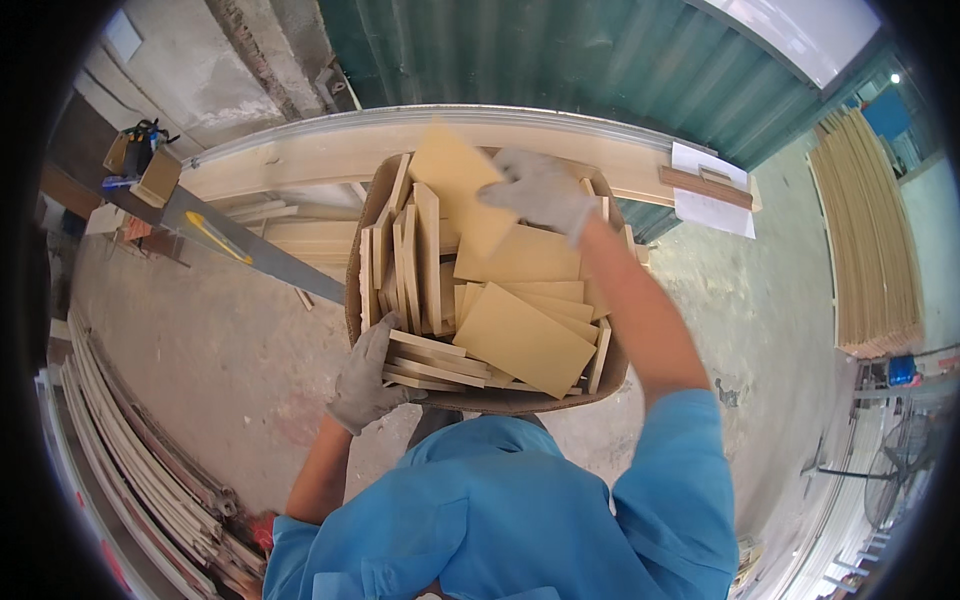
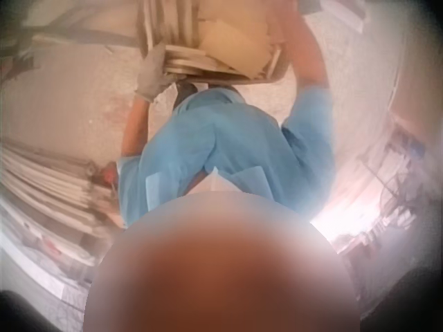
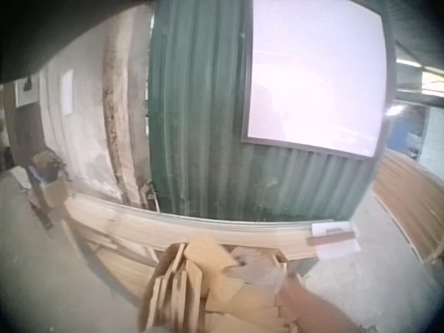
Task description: The person puts on gloves and briefly handles a clipboard with papers. They then walk to a crate of wooden pieces, pick up a white sack, and transfer the wooden pieces from the crate into the sack one by one.
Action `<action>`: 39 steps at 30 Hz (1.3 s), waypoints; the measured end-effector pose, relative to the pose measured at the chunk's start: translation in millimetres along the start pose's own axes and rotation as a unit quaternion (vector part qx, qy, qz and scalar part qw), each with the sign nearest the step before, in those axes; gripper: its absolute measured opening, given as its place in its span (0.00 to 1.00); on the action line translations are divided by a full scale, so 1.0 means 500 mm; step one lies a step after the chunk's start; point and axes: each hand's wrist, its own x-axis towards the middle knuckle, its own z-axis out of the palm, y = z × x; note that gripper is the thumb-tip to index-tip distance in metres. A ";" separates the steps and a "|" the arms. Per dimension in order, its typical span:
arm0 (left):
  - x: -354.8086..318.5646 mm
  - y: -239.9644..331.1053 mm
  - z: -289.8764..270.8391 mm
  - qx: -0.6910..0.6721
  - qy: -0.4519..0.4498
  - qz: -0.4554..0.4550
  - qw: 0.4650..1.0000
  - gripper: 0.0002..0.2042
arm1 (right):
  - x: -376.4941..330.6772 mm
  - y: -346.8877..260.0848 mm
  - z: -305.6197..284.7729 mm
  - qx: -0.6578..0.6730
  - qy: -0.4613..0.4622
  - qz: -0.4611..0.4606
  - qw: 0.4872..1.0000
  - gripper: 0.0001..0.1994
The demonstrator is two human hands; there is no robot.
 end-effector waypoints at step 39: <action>0.302 0.155 -0.187 -0.051 0.286 0.168 0.942 0.24 | 0.009 -0.036 -0.014 0.222 -0.094 -0.190 0.952 0.36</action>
